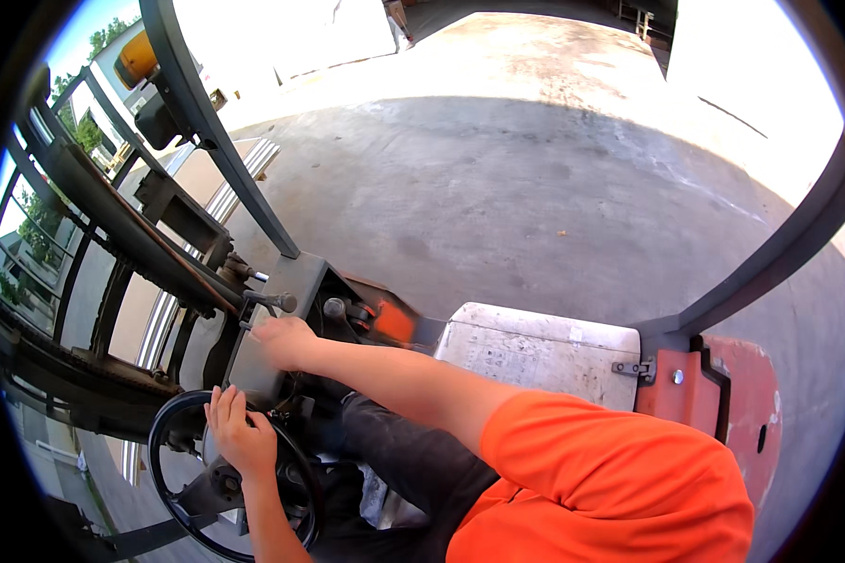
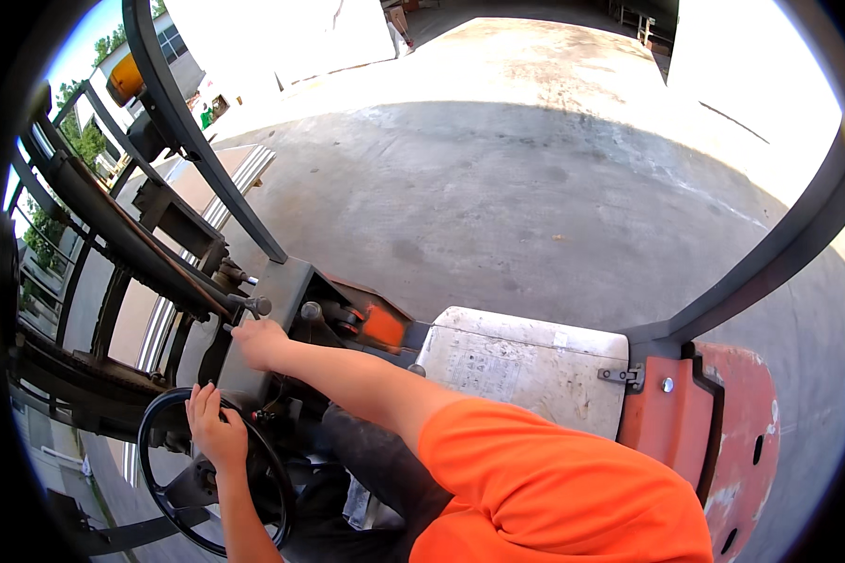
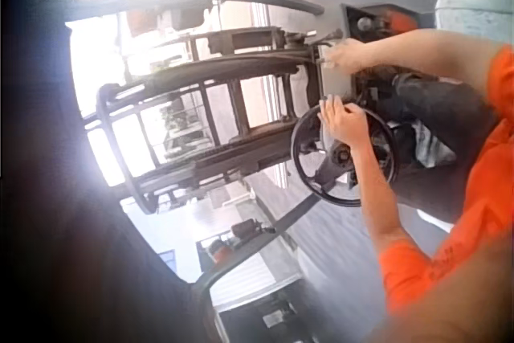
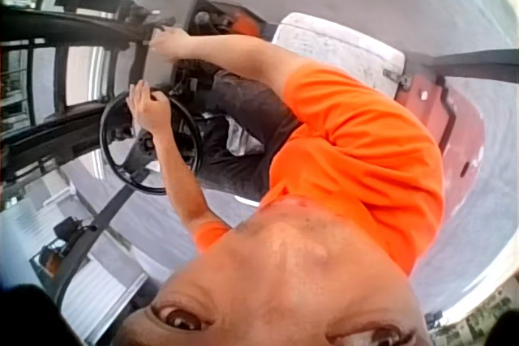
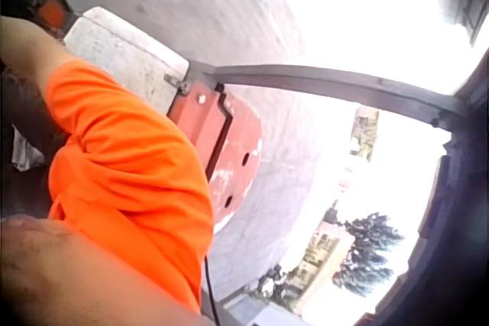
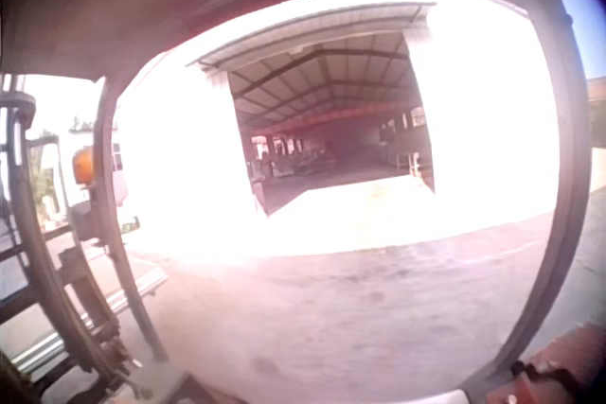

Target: The person drives a forklift through a wood furniture warehouse, navigating around stacks of plywood and then driving out of the warehouse into an outdoor paved area.

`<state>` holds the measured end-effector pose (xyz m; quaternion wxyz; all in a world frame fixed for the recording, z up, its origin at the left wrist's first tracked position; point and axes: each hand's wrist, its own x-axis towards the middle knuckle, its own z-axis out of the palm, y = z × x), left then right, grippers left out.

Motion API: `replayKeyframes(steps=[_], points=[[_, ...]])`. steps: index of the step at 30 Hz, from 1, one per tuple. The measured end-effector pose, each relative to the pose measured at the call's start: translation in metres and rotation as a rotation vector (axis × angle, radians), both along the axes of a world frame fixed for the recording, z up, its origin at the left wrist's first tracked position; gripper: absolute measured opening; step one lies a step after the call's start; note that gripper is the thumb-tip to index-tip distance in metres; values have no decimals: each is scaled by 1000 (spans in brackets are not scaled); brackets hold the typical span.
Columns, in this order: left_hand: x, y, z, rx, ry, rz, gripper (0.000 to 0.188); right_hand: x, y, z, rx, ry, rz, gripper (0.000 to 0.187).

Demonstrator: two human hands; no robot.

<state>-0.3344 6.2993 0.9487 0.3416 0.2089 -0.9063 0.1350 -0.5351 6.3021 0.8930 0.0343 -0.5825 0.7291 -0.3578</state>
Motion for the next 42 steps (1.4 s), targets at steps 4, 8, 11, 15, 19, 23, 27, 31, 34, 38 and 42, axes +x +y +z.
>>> replayKeyframes(steps=[4, 8, 11, 15, 19, 23, 27, 31, 34, 38, 42], points=[[-5, -71, 27, -21, 13, 196, 26, -6, 3, -5, 60, -21, -39, 39], [58, -121, 68, 142, 218, 506, 23, 0, 5, 10, 47, 17, -81, 40], [135, -142, 69, 201, 355, 637, 27, 16, 0, 12, -16, 60, -107, 40], [224, -121, 61, 237, 420, 664, 24, 39, -5, 10, -10, 111, -101, 40], [282, -77, 41, 194, 535, 535, 21, 36, -14, 14, 27, 174, -51, 43], [338, -27, 12, 202, 672, 364, 11, 33, -25, -8, 94, 260, -61, 43], [323, -12, -34, 151, 652, 272, 9, 5, -37, -44, 96, 327, -92, 45], [354, -9, -39, 255, 528, 141, 10, 33, -31, -33, 181, 353, -192, 47], [387, -4, -39, 261, 596, 157, 10, 75, -33, -27, 129, 358, -125, 48], [415, -11, -34, 326, 598, 23, 11, 99, -16, -4, 113, 388, -152, 47], [468, -24, -11, 368, 580, 1, 12, 169, -16, 33, 165, 364, -208, 46]])
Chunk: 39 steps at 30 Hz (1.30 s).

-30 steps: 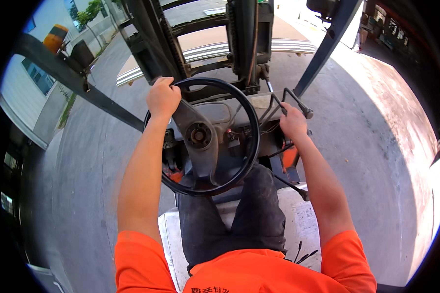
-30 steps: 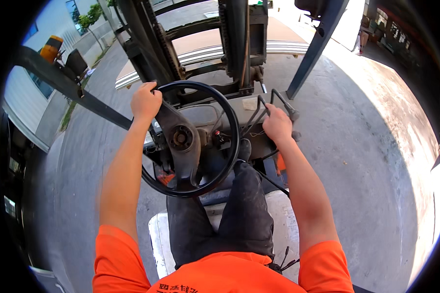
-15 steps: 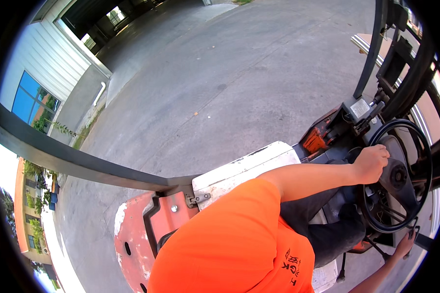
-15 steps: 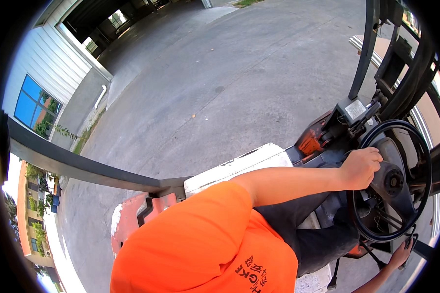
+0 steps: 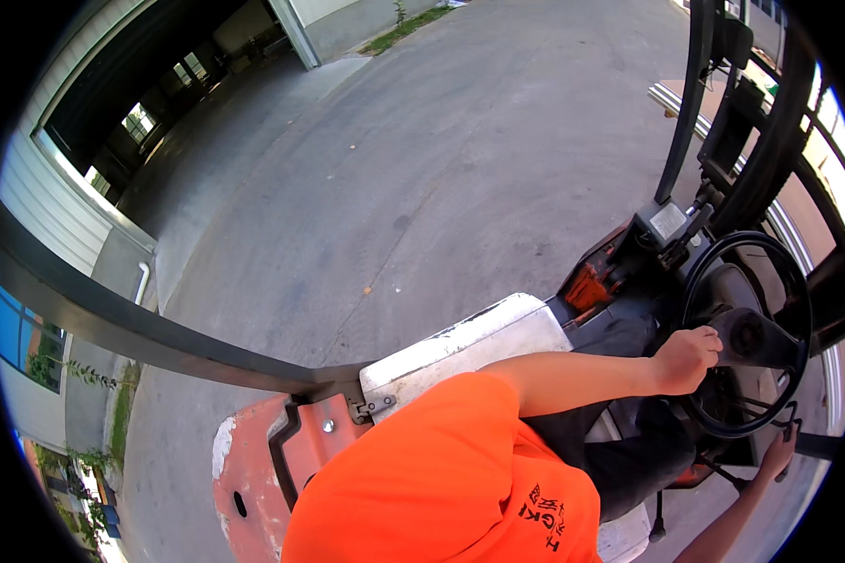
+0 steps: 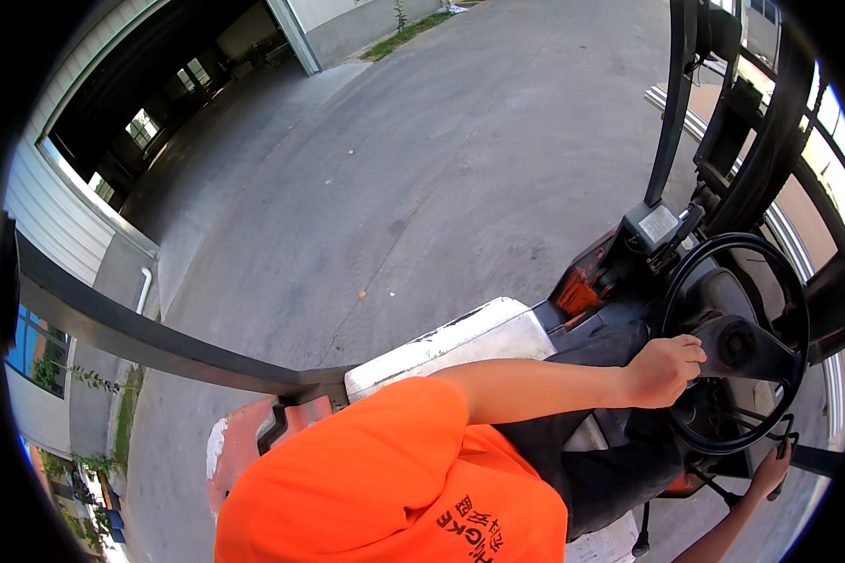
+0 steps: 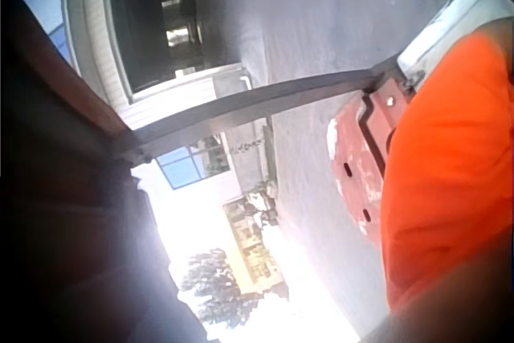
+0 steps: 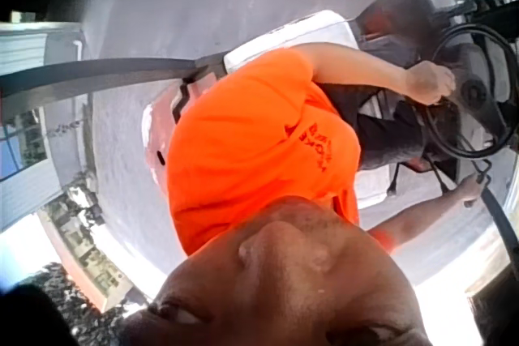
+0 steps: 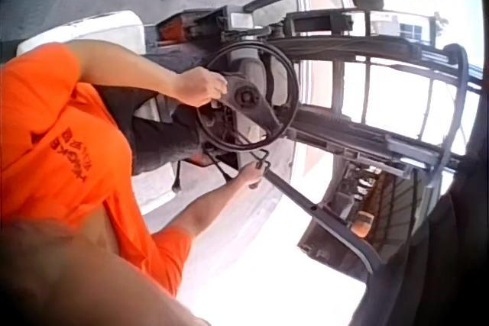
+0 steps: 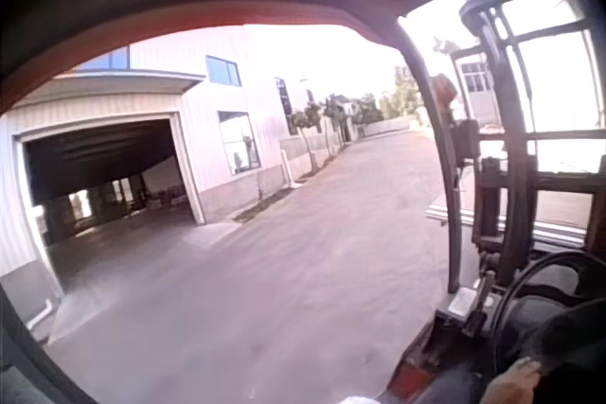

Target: The person drives a forklift through a wood furniture warehouse, navigating around stacks of plywood and then driving out of the warehouse into an outdoor paved area.

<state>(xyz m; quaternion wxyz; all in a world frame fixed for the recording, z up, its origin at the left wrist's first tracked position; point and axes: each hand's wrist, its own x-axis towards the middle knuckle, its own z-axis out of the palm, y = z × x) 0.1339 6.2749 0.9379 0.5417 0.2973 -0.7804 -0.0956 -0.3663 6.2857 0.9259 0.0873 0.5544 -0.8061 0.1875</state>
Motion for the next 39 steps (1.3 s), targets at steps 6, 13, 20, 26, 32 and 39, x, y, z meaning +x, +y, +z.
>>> replayKeyframes(steps=[6, 13, 20, 26, 32, 39], points=[[40, -40, 23, 22, 63, -77, 14, 35, 11, 20, -80, 1, -68, 44], [75, -86, 47, -2, 46, -7, 16, 171, -17, 82, -233, -129, -150, 42], [84, -134, 62, 8, -44, -80, 17, 224, 63, 33, -97, -363, -378, 60], [99, -183, 77, 38, -51, -128, 17, 292, 156, 7, 213, -294, -554, 29], [100, -195, 72, 23, -74, -168, 18, 300, 156, -16, 108, -175, -706, 18], [99, -219, 68, -57, -98, -145, 19, 261, 78, 9, 162, -151, -718, 25]])
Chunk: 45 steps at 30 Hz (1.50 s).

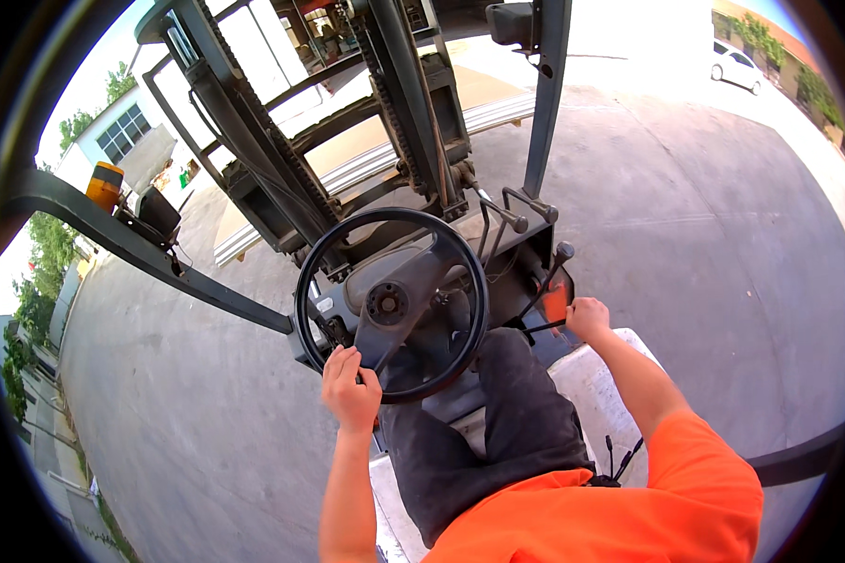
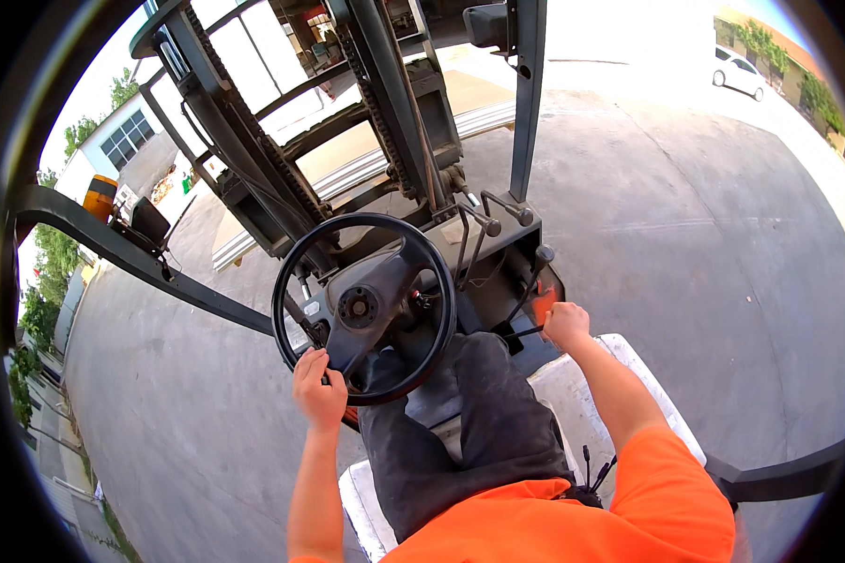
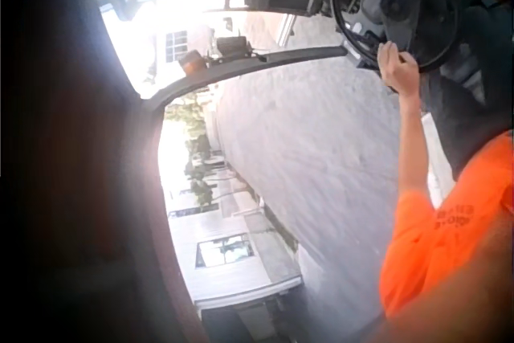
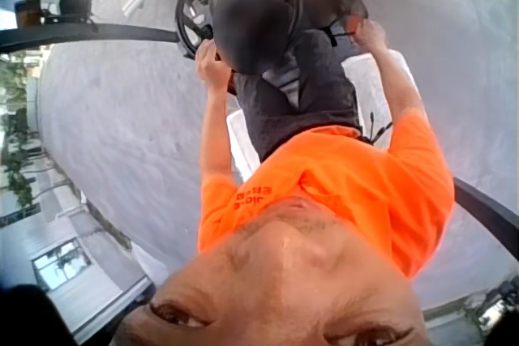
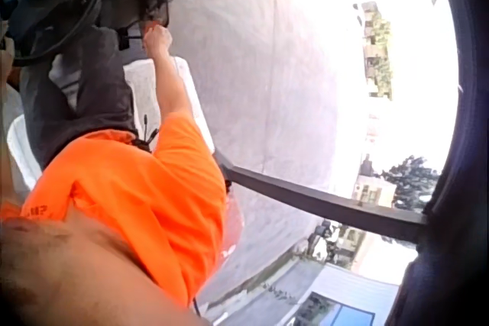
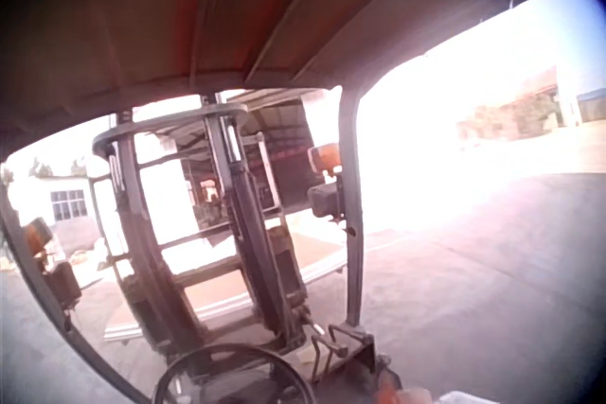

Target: The person drives a forklift through a wood furniture warehouse, navigating around stacks of plywood and then driving out of the warehouse into an outdoor paved area.

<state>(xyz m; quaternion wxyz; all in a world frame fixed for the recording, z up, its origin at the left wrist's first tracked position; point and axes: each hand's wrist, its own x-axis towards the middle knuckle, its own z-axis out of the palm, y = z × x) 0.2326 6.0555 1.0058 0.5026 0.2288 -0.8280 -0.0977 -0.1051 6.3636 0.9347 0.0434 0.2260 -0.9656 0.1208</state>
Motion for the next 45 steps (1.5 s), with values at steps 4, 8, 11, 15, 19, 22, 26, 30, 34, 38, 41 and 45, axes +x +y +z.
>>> replayKeyframes(steps=[4, 8, 11, 15, 19, 22, 26, 30, 34, 38, 41, 45], points=[[-1, -31, -1, -64, -81, 61, 20, -45, -52, 5, 28, -4, 6, 22], [-39, -96, 30, -24, -99, 192, 23, -57, -81, 8, 50, -16, 15, 19], [-101, -138, 63, 43, -212, 285, 24, -57, -81, 8, 10, -38, 76, 16], [-220, -94, 98, -73, -116, 19, 23, -62, -88, 6, 47, -36, 105, 16], [-225, 58, 63, -112, -188, -499, 21, -72, -71, 7, 44, -67, 63, 18], [-127, 99, 25, -98, -223, -575, 16, -73, -63, 11, 38, -54, 63, 23], [-20, 21, 16, -221, -261, -416, 15, -78, -56, 9, 68, -57, 105, 26], [-48, -93, 50, -173, -185, -136, 16, -81, -62, 14, 66, -51, 156, 25], [-185, -111, 92, -11, -35, 60, 27, -77, -68, 18, 63, -72, 165, 26], [-268, 22, 78, -83, -73, -436, 29, -94, -63, 8, 63, -59, 159, 26], [-197, 104, 34, -68, -203, -703, 20, -106, -54, 4, 74, -74, 126, 27], [-54, 71, 20, -193, -304, -632, 16, -105, -44, 8, 105, -84, 103, 27]])
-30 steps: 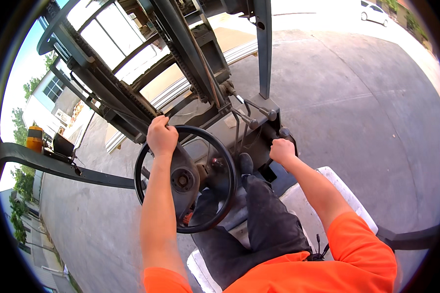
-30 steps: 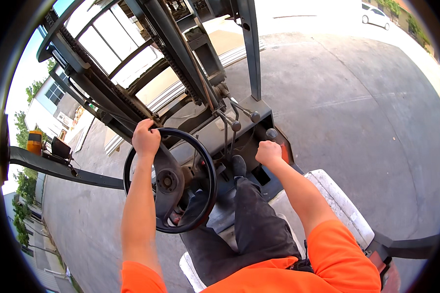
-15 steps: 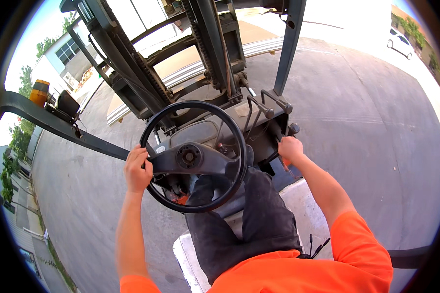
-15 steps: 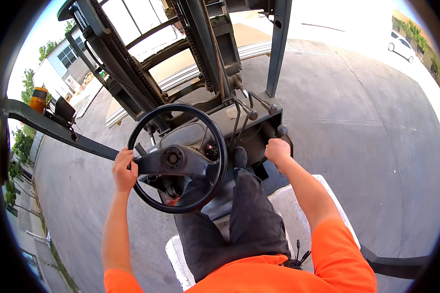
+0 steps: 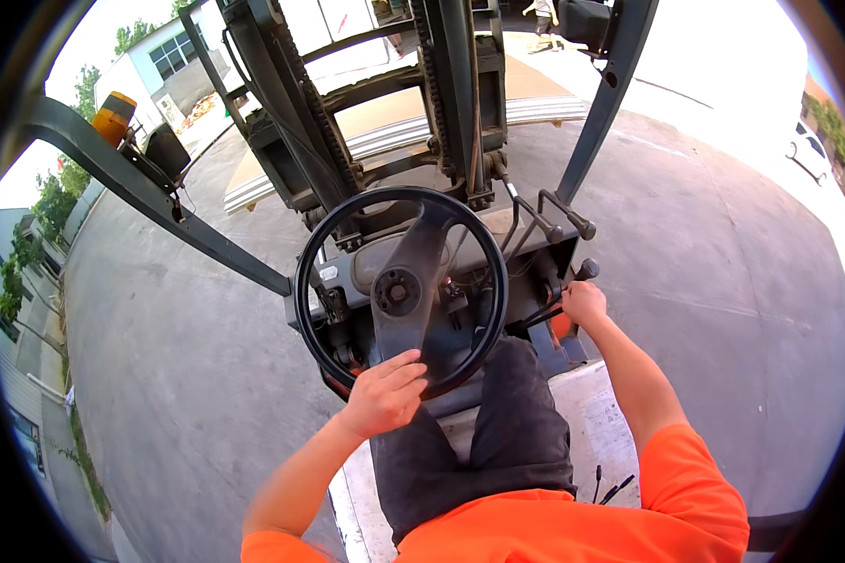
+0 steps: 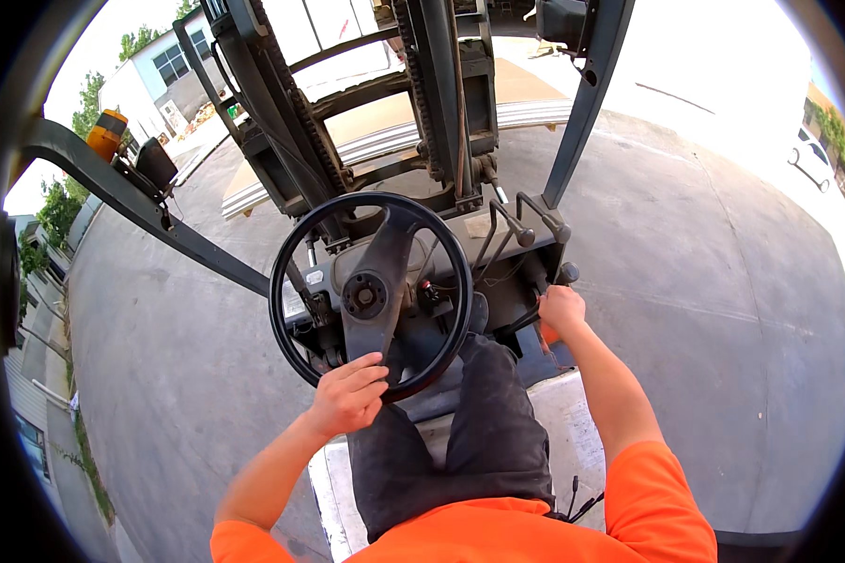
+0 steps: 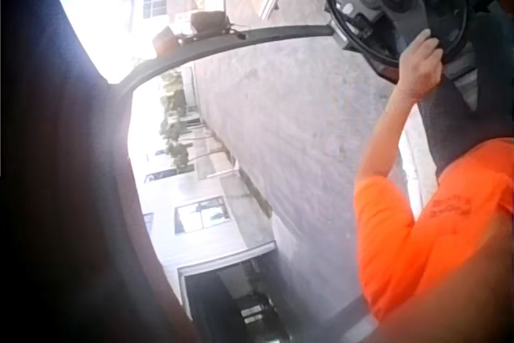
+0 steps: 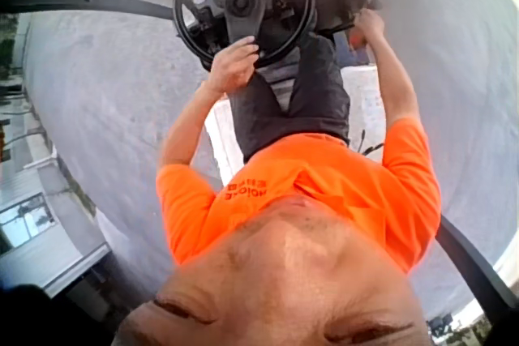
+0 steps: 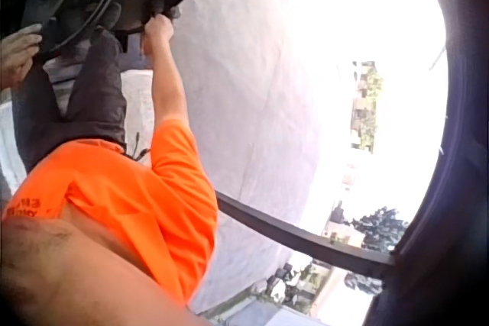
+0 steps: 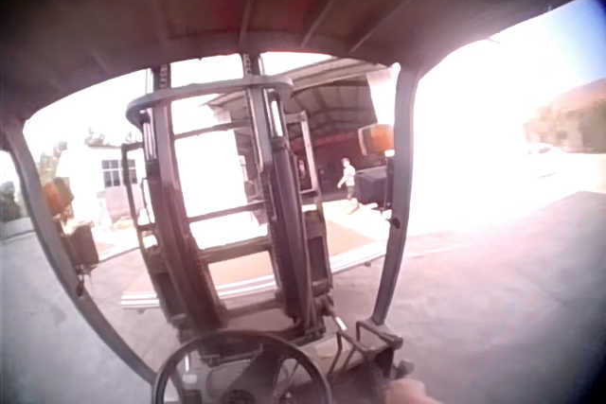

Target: The person drives a forklift through a wood furniture warehouse, navigating around stacks of plywood and then driving out of the warehouse into an outdoor paved area.

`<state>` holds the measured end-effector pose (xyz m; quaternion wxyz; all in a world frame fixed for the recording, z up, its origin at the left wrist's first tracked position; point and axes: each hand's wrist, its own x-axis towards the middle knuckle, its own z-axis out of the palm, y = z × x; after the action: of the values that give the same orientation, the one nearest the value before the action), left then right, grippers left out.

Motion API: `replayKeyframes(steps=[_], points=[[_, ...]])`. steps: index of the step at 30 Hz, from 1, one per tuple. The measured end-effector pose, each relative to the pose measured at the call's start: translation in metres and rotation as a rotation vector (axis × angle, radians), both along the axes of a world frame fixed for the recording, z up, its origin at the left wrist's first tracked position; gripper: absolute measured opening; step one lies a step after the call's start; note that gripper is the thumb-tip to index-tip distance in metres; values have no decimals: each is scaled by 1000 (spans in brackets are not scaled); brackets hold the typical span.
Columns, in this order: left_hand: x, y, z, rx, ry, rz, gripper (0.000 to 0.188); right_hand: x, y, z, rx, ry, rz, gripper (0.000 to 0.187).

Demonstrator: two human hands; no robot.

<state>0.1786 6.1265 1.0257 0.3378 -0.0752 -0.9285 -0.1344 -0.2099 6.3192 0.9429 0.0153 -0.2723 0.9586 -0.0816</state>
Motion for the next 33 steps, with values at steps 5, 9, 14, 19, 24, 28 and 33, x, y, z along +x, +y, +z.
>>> replayKeyframes(steps=[5, 9, 14, 19, 24, 28, 33], points=[[4, -152, 33, -12, 162, 428, 18, 8, -6, 3, -35, -4, 9, 26], [-140, -183, 76, 24, 305, 539, 28, 20, -18, 5, -35, -4, 37, 26], [-174, -18, 29, 152, 95, -118, 27, 28, -16, -5, 7, -13, 10, 25], [-31, -8, -13, 153, 14, -132, 20, 45, -34, -3, -11, -15, 14, 28], [12, -55, -37, 182, 39, -137, 20, 82, -73, 13, -381, 40, 85, 53], [-15, -81, -37, 133, 62, -205, 21, 119, -137, 61, -705, -28, 79, 56], [-103, -115, -12, 115, 155, -175, 23, 104, -183, 77, -553, 118, 119, 41]])
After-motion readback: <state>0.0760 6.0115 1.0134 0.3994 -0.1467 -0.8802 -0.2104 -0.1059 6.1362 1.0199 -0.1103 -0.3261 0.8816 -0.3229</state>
